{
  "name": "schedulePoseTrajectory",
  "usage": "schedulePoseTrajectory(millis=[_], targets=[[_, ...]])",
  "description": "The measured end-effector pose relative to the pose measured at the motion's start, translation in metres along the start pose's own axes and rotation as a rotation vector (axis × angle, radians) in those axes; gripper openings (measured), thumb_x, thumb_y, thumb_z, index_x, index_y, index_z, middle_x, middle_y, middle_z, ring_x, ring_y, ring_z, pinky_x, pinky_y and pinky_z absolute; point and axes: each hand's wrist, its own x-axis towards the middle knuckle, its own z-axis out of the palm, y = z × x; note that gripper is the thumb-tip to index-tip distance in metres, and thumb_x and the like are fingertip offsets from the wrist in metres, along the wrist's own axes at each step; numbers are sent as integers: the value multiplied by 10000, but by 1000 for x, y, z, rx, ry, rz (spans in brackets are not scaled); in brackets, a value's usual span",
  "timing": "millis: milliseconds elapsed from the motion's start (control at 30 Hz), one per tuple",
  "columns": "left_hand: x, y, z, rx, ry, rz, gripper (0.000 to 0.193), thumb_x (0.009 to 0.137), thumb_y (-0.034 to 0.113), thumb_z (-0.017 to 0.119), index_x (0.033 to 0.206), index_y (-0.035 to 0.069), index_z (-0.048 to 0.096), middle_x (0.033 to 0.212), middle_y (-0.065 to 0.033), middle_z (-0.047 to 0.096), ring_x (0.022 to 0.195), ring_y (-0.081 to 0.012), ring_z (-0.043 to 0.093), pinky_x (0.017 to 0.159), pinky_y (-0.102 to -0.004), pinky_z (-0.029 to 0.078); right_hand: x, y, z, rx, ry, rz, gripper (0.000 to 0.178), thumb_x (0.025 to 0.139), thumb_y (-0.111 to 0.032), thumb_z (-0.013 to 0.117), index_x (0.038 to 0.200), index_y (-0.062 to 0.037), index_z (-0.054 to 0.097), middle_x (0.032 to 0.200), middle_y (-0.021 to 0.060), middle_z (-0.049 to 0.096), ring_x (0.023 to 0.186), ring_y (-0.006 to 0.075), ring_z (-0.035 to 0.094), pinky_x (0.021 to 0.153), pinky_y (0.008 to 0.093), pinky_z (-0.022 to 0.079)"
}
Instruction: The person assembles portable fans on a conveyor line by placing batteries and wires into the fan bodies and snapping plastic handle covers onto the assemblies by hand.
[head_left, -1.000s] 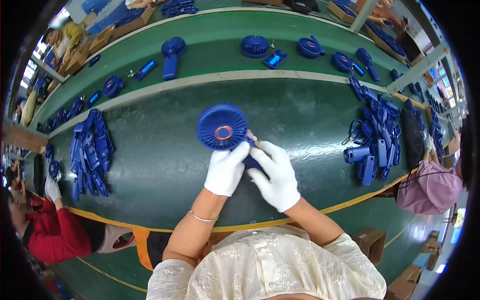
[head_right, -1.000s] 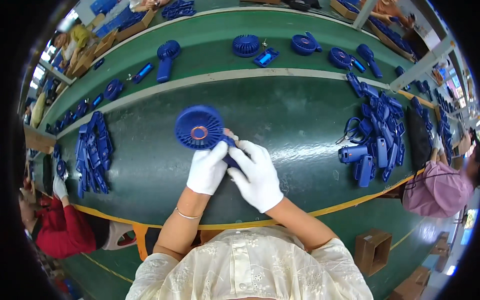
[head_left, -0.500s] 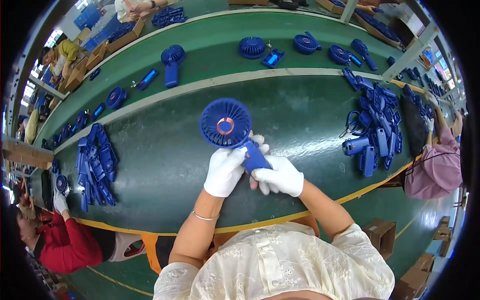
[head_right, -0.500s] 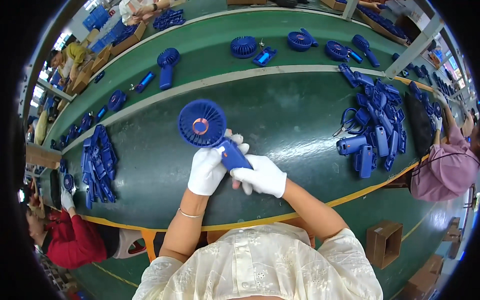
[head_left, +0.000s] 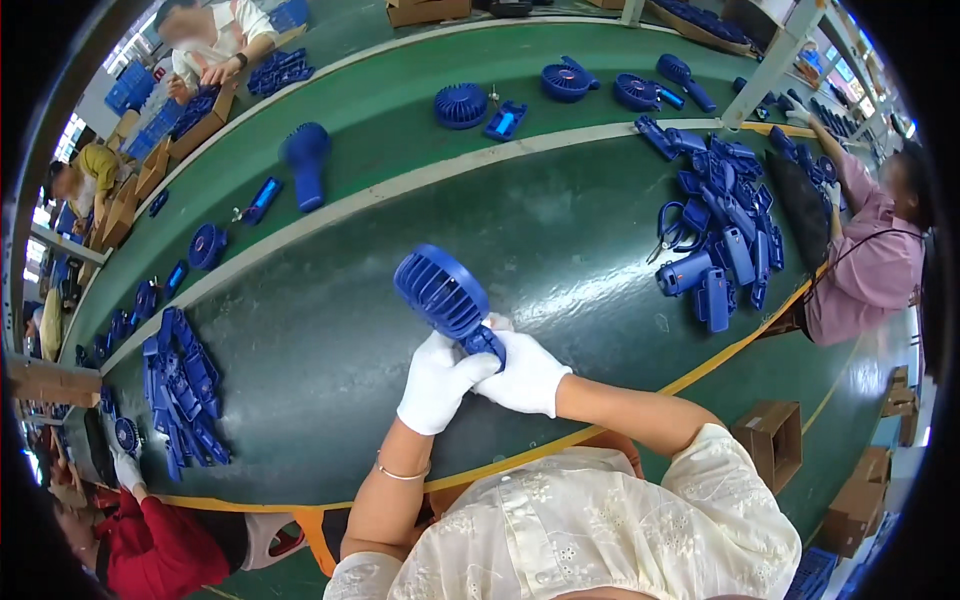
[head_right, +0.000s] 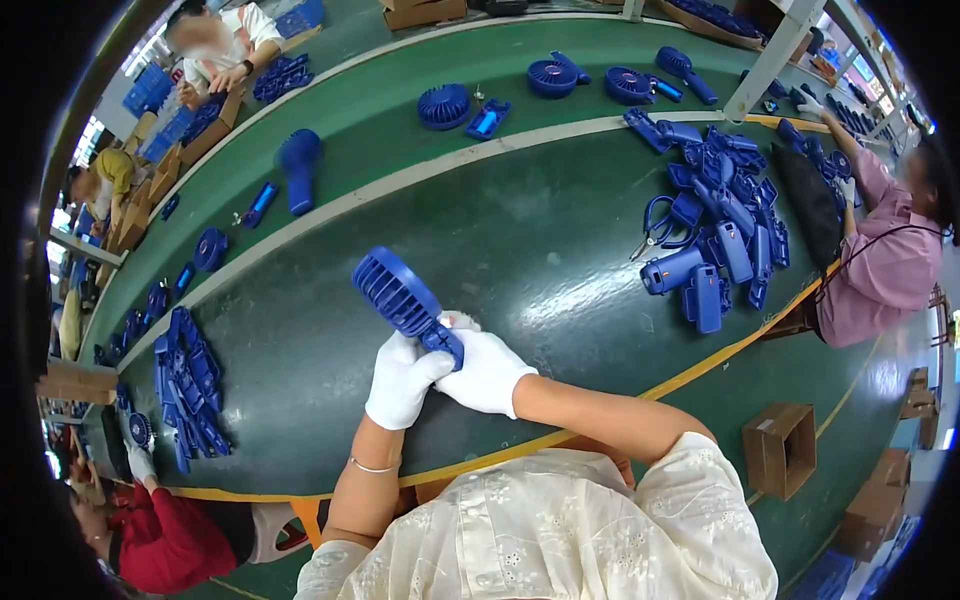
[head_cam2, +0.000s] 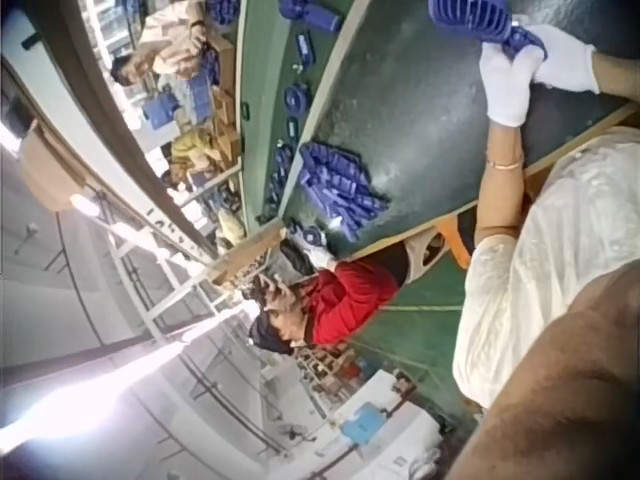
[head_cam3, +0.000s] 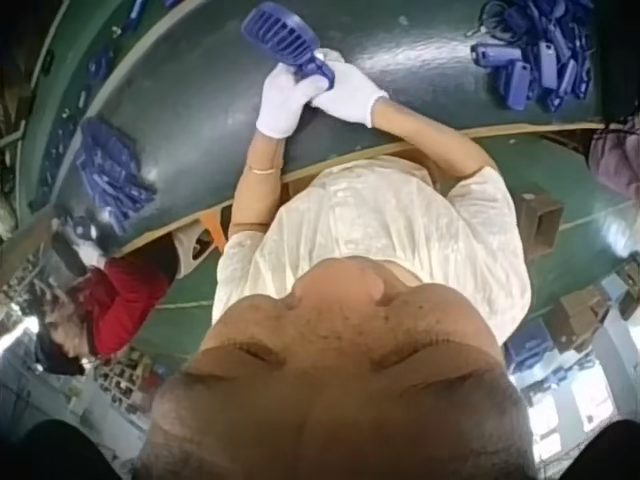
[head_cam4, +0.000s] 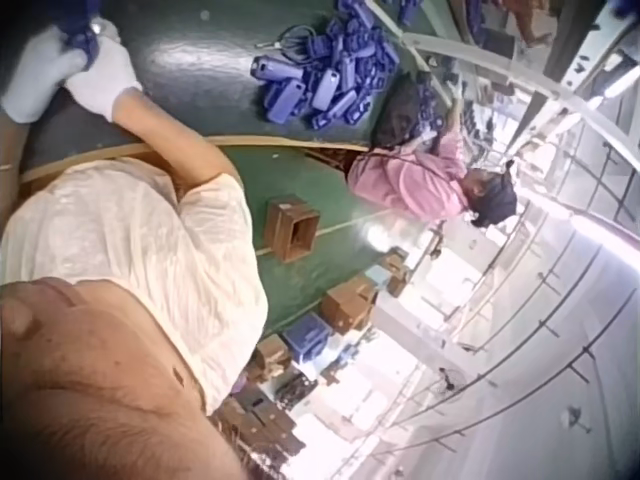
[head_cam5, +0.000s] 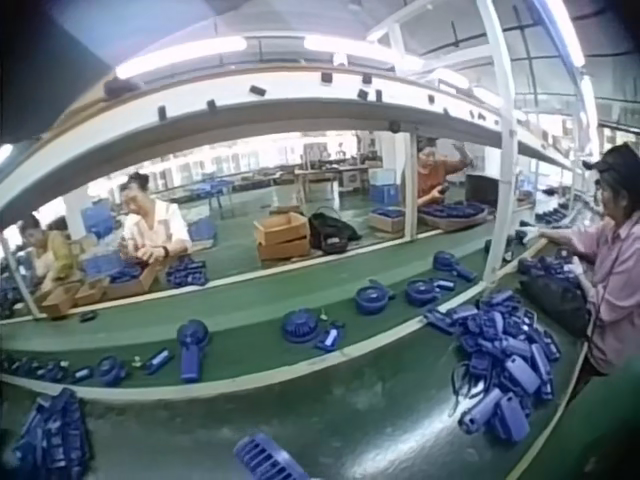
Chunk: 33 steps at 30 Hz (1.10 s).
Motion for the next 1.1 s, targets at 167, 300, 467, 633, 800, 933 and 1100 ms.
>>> schedulePoseTrajectory(millis=[167,300,467,633,800,933,1100], targets=[[1,7,7,78,59,9,447,866,145,674,1268,-5,551,1175,-118,659,1052,-200,644,965,-326,502,6,0,-7,82,36,-50,179,825,-147,612,968,-40,616,825,125,659,772,262,665,719,363,532],[2,-2,-5,-16,60,-124,443,1034,333,491,1271,-37,547,1189,-154,661,1004,-214,657,903,-344,537,5,-1,-22,718,-387,165,116,787,-101,626,874,-42,578,643,74,583,417,133,494,331,243,329],[2,-3,12,-222,169,-114,506,1094,387,372,1205,-26,644,906,-40,684,711,-47,541,662,-218,445,-1,17,-20,1123,-472,182,171,800,-81,643,938,-21,561,664,96,575,431,162,506,310,240,314],[3,-19,11,160,182,59,429,1081,310,424,1257,-36,609,1110,-127,651,887,-130,605,763,-266,501,-5,3,-29,240,19,41,395,880,-363,672,1128,-70,574,821,119,668,647,231,673,550,333,538],[-1,-1,22,-483,134,-5,424,1046,225,486,1357,-62,500,1328,-144,564,1231,-248,561,1015,-388,479,1,-11,-26,-585,340,-84,527,868,-434,661,1210,-70,492,1027,210,656,953,398,675,822,474,552],[12,-28,1,-637,5,-69,642,1038,508,443,1443,12,395,1426,-128,500,1344,-286,465,1125,-434,375,18,-1,3,-860,607,-434,401,835,-348,679,1059,-30,578,908,122,613,956,294,606,812,402,486],[11,-32,-8,-788,69,-155,690,1020,559,449,1417,-5,425,1434,-157,486,1360,-295,445,1148,-444,331,22,-11,12,-838,465,-325,277,858,-250,630,974,2,630,907,168,646,890,313,664,770,414,544]])
